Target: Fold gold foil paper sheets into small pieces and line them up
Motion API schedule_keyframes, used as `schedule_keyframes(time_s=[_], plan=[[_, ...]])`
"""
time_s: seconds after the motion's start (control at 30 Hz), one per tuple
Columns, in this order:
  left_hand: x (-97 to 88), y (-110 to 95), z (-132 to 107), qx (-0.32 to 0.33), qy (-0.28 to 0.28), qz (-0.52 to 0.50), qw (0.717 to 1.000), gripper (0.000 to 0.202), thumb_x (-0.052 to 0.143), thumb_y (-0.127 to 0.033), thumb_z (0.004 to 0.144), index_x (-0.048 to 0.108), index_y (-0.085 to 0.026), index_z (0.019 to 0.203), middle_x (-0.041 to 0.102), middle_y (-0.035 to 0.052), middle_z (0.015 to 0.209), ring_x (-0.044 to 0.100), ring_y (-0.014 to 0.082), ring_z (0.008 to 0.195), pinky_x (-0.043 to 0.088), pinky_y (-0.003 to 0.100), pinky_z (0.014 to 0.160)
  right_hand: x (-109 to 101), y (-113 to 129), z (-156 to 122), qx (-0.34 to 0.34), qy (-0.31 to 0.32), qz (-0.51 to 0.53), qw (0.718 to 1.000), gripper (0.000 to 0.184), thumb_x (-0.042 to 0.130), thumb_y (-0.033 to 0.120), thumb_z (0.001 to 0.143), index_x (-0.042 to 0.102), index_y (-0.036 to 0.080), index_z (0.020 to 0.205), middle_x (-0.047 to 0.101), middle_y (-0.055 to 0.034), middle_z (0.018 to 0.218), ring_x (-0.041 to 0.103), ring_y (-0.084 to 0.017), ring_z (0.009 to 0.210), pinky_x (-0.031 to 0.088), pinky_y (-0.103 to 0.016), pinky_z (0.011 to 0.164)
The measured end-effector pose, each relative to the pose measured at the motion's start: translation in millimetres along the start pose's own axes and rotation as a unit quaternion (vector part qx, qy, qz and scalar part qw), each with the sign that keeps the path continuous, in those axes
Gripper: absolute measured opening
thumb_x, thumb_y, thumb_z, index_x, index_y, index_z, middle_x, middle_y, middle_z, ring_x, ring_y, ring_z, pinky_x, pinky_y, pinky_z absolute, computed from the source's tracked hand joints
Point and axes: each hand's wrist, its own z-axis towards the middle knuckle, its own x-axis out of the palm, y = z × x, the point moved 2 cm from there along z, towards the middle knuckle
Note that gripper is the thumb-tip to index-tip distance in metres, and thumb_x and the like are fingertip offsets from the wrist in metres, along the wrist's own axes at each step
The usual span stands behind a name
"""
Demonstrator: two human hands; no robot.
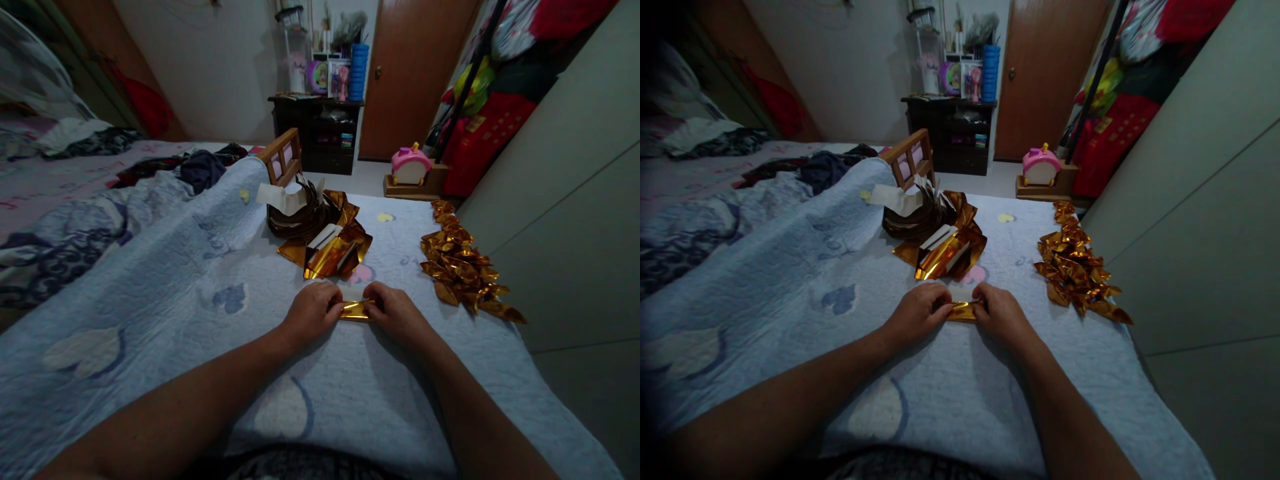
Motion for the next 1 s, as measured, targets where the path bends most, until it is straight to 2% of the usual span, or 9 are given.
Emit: schedule_keyframes(time_s=[0.23,0.5,0.77,0.87,1.0], plan=[[-0.2,0.0,0.7,0.005,0.002,0.012,1.0,0.01,0.06,-0.018,0.088,0.061,-0.018,0.078,0.064,0.0033,0.08,0.059,0.0199,0.081,0.043,0.032,0.076,-0.4,-1.2,0.2,0.002,-0.003,0.012,1.0,0.017,0.059,0.014,0.082,0.067,0.018,0.097,0.07,-0.0033,0.077,0.061,-0.017,0.07,0.041,-0.026,0.065],[-1.5,1.6,-1.3,0.023,0.01,-0.008,1.0,0.006,0.067,-0.017,0.084,0.063,-0.018,0.079,0.064,0.0031,0.081,0.058,0.0198,0.082,0.042,0.032,0.075,-2.0,1.1,-1.8,-0.016,0.03,0.012,0.999,0.01,0.06,0.01,0.079,0.065,0.019,0.08,0.065,-0.001,0.073,0.056,-0.015,0.067,0.037,-0.025,0.062],[-3.2,0.2,-0.6,0.021,0.029,-0.014,0.999,0.007,0.067,-0.017,0.084,0.062,-0.018,0.079,0.062,0.0025,0.081,0.058,0.0199,0.082,0.041,0.032,0.076,-3.7,2.4,-3.9,-0.019,0.045,0.013,0.999,0.011,0.06,0.009,0.08,0.065,0.018,0.082,0.063,-0.0008,0.075,0.054,-0.014,0.068,0.035,-0.026,0.063],[-3.5,0.1,-1.5,0.012,0.026,-0.003,1.0,0.008,0.067,-0.022,0.085,0.061,-0.018,0.083,0.062,0.0029,0.083,0.057,0.0203,0.083,0.042,0.033,0.076,-3.1,2.9,-3.9,-0.014,0.056,0.017,0.998,0.012,0.06,0.009,0.08,0.066,0.019,0.083,0.065,-0.0016,0.076,0.055,-0.015,0.068,0.036,-0.026,0.063],[-5.4,-1.5,-4.9,-0.021,-0.002,0.076,0.997,0.021,0.07,-0.036,0.084,0.059,-0.018,0.084,0.06,0.0068,0.091,0.056,0.0253,0.091,0.043,0.037,0.081,-2.6,3.8,-3.5,-0.008,0.056,0.015,0.998,0.014,0.06,0.008,0.08,0.068,0.019,0.085,0.067,-0.003,0.079,0.057,-0.016,0.069,0.037,-0.027,0.063]])
